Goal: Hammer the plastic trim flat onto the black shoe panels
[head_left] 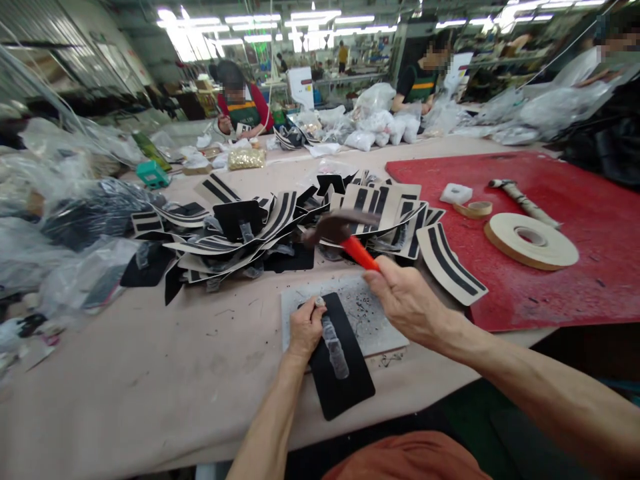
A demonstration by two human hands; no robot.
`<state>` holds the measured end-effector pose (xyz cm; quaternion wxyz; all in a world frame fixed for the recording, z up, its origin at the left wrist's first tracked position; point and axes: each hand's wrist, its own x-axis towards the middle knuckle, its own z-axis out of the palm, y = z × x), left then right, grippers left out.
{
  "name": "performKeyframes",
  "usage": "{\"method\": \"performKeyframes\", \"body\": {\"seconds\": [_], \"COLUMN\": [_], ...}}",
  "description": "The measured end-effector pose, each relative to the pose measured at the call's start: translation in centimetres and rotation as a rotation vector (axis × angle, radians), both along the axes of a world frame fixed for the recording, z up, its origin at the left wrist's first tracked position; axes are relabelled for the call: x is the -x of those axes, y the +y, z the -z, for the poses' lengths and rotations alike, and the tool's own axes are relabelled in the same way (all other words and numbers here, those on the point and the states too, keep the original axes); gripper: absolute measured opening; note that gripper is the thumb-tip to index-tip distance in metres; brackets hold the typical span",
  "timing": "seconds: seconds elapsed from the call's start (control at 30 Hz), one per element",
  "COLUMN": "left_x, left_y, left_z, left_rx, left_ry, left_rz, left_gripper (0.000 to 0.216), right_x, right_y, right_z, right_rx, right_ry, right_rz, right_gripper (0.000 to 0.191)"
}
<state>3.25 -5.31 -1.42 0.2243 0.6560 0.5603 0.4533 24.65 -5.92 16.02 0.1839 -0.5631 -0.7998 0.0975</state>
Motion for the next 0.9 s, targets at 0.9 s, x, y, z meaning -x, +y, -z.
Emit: {"method": "performKeyframes", "body": {"seconds": [0.9], "left_x": [0.5], "left_y": [-0.1], "left_z": [0.2], "left_rx": [0.104], "left_ry": [-0.189], "left_rz": [-0.073], "left_gripper": [0.020], "right_x": [5.3], "right_y": [-0.9], "right_z": [12.9], "right_rx": [-0.007], "right_ry": [0.259], "right_rz": [-0.580], "right_gripper": [0.053]}}
